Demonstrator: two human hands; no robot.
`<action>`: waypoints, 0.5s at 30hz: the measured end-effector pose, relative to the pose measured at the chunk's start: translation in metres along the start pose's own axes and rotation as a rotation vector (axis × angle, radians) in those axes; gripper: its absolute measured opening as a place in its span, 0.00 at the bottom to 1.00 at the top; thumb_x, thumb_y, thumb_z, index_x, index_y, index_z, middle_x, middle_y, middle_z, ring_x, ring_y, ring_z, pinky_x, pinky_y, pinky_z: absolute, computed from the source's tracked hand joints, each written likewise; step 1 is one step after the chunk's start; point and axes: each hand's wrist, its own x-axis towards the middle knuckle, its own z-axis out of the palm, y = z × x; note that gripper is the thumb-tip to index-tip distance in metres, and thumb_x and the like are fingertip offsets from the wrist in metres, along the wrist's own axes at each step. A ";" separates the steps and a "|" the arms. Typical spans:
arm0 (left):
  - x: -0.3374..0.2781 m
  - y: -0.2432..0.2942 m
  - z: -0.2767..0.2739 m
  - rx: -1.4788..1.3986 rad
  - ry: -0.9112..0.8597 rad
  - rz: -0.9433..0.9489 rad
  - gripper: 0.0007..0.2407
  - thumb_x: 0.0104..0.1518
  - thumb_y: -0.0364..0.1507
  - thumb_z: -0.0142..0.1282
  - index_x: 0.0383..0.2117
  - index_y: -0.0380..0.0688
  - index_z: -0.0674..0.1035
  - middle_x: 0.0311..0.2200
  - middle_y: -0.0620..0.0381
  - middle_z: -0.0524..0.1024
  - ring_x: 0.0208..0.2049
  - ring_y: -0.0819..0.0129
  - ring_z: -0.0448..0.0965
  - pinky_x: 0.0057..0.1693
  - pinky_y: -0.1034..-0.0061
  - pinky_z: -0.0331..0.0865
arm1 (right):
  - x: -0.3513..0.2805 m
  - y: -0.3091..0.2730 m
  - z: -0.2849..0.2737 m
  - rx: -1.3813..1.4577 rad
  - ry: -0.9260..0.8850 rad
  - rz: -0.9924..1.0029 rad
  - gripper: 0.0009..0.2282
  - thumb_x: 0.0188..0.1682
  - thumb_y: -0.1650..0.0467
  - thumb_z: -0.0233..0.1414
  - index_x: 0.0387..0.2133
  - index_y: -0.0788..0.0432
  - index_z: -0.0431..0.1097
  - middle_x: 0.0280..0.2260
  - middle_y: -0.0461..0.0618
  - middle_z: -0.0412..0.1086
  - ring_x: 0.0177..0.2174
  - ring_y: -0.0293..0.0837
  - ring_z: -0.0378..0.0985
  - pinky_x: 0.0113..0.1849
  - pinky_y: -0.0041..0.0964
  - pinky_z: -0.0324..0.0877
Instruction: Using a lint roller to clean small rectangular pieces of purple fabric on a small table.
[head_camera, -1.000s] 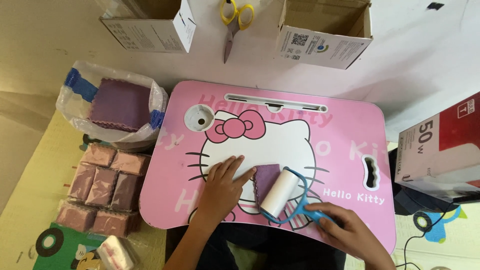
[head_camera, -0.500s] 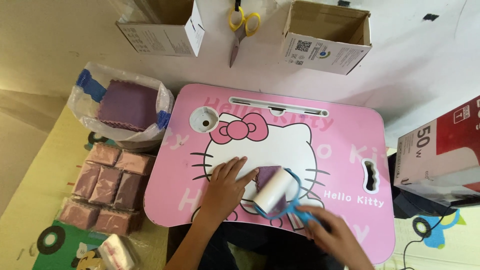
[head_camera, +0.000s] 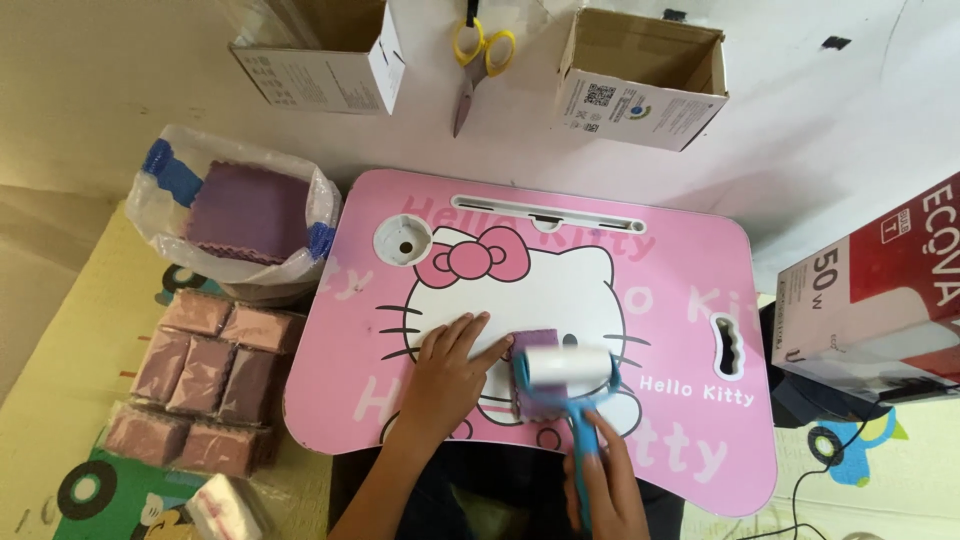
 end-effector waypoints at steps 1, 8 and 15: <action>0.000 0.001 -0.001 -0.032 -0.007 -0.011 0.25 0.55 0.22 0.53 0.60 0.65 0.75 0.64 0.51 0.69 0.64 0.52 0.66 0.64 0.53 0.60 | 0.019 0.006 0.000 -0.024 -0.112 -0.125 0.21 0.56 0.66 0.41 0.63 0.50 0.65 0.28 0.58 0.68 0.17 0.47 0.61 0.20 0.38 0.57; 0.000 -0.001 0.000 -0.001 0.018 0.000 0.25 0.54 0.22 0.54 0.59 0.67 0.77 0.63 0.52 0.70 0.64 0.53 0.66 0.63 0.54 0.61 | 0.044 -0.013 0.014 -0.182 -0.243 -0.353 0.23 0.57 0.64 0.37 0.67 0.50 0.56 0.18 0.52 0.62 0.13 0.42 0.59 0.20 0.38 0.62; 0.001 -0.001 -0.002 0.017 -0.039 0.002 0.26 0.53 0.24 0.55 0.60 0.67 0.75 0.64 0.50 0.68 0.65 0.52 0.64 0.63 0.54 0.60 | 0.023 0.045 -0.020 -0.121 -0.090 -0.256 0.22 0.54 0.66 0.44 0.63 0.50 0.67 0.25 0.55 0.72 0.11 0.42 0.58 0.15 0.32 0.51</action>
